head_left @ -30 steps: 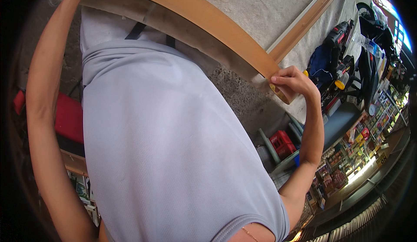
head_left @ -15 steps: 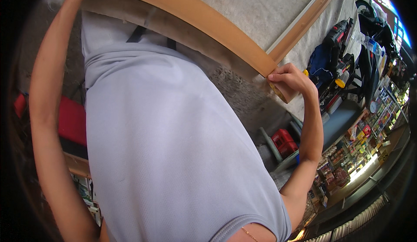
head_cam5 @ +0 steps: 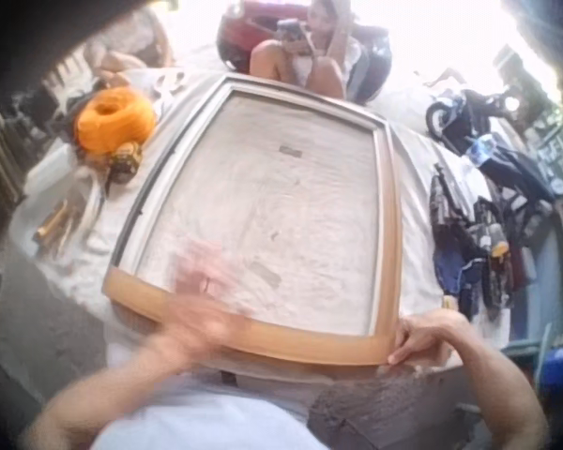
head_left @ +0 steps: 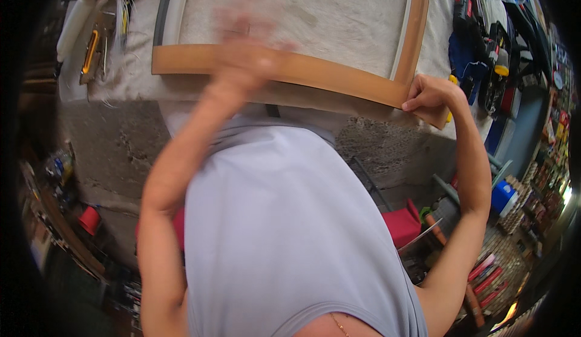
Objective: The person uses a staple gun to secure a frame, then measures and cuts a strip of cardboard with a utility knife. They attach the cardboard strip to the frame using tape and trim the excess. The person repeats the process for another side of the frame.
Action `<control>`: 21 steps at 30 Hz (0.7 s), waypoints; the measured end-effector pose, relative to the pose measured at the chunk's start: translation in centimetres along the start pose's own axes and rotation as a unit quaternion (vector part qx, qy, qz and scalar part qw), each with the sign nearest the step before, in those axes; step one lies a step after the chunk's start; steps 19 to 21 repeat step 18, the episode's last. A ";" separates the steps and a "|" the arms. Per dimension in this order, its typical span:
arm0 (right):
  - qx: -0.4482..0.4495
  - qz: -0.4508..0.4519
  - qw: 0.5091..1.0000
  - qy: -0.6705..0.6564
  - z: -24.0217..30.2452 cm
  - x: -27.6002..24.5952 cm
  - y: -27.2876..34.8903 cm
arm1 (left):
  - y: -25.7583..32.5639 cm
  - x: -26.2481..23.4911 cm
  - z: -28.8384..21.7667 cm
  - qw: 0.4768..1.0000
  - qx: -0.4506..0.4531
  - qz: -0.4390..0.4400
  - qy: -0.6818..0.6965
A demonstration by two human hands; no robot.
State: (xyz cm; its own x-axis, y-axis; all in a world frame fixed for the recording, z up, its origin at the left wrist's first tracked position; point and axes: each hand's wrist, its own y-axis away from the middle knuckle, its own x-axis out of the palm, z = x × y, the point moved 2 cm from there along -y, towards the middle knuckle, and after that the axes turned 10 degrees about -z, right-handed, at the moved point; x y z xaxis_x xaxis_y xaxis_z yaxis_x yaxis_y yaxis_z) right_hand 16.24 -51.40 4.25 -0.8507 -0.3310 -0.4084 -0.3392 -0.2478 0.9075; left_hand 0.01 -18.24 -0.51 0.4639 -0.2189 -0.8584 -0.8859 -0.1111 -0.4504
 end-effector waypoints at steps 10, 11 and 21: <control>0.046 -0.025 0.999 -0.008 0.8 0.2 0.8 | 1.3 1.4 -4.6 0.993 0.053 0.063 0.085; 0.047 -0.028 0.998 -0.023 0.3 0.5 0.9 | 1.3 -0.4 -0.8 0.998 0.025 0.044 0.030; 0.121 -0.329 0.926 0.142 5.8 1.1 5.8 | 6.0 -4.7 15.0 0.989 -0.080 -0.070 -0.103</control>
